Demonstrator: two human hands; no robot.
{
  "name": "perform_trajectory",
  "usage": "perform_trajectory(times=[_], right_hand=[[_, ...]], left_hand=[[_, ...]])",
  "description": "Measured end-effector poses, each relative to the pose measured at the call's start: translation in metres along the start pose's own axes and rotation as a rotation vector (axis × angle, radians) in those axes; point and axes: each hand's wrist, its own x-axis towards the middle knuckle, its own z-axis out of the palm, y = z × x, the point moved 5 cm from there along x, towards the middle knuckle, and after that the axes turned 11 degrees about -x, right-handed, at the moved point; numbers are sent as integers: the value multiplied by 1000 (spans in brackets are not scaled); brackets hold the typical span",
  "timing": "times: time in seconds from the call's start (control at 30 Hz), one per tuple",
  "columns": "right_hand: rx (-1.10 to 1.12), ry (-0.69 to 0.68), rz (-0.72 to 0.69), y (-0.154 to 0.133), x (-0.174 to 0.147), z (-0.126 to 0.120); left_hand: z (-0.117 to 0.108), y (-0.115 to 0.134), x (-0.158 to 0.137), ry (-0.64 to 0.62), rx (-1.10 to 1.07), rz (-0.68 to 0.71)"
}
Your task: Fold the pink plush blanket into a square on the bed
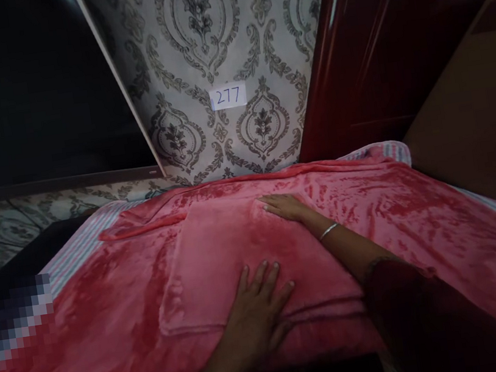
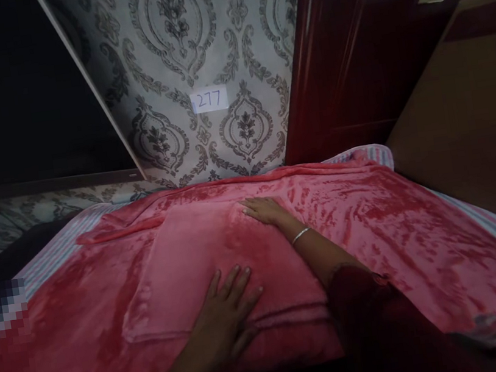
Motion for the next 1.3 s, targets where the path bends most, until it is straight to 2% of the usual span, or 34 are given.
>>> perform_trajectory(times=[0.1,0.17,0.3,0.43,0.53,0.63,0.73,0.83,0.93,1.03,1.13,1.3], right_hand=[[40,30,20,2,-1,3],[100,54,90,3,0,2],[341,258,299,12,-8,-10],[459,447,391,19,-30,-22],[801,698,474,20,-51,-20],[1103,859,524,10,-66,-4],[1119,906,554,-5,-79,12],[1041,906,537,-14,-86,20],[953,863,511,-17,-86,20],[977,852,536,-17,-86,20],[1026,865,573,-18,-88,21],[1058,867,625,-9,-84,22]], left_hand=[[-4,2,1,-15,-11,-12],[-6,2,2,-17,-20,-20],[-7,2,-1,-19,-54,-25],[-22,2,3,-33,-146,-37],[-48,6,35,-36,-257,-63],[-65,12,94,-43,-265,-40],[-55,2,144,-46,-146,-119],[-28,-11,162,-59,-50,-147],[-10,-22,156,-33,-15,-162],[-13,-37,143,-30,18,-264],[-36,-65,118,-30,76,-422],[-87,-121,59,8,186,-723]])
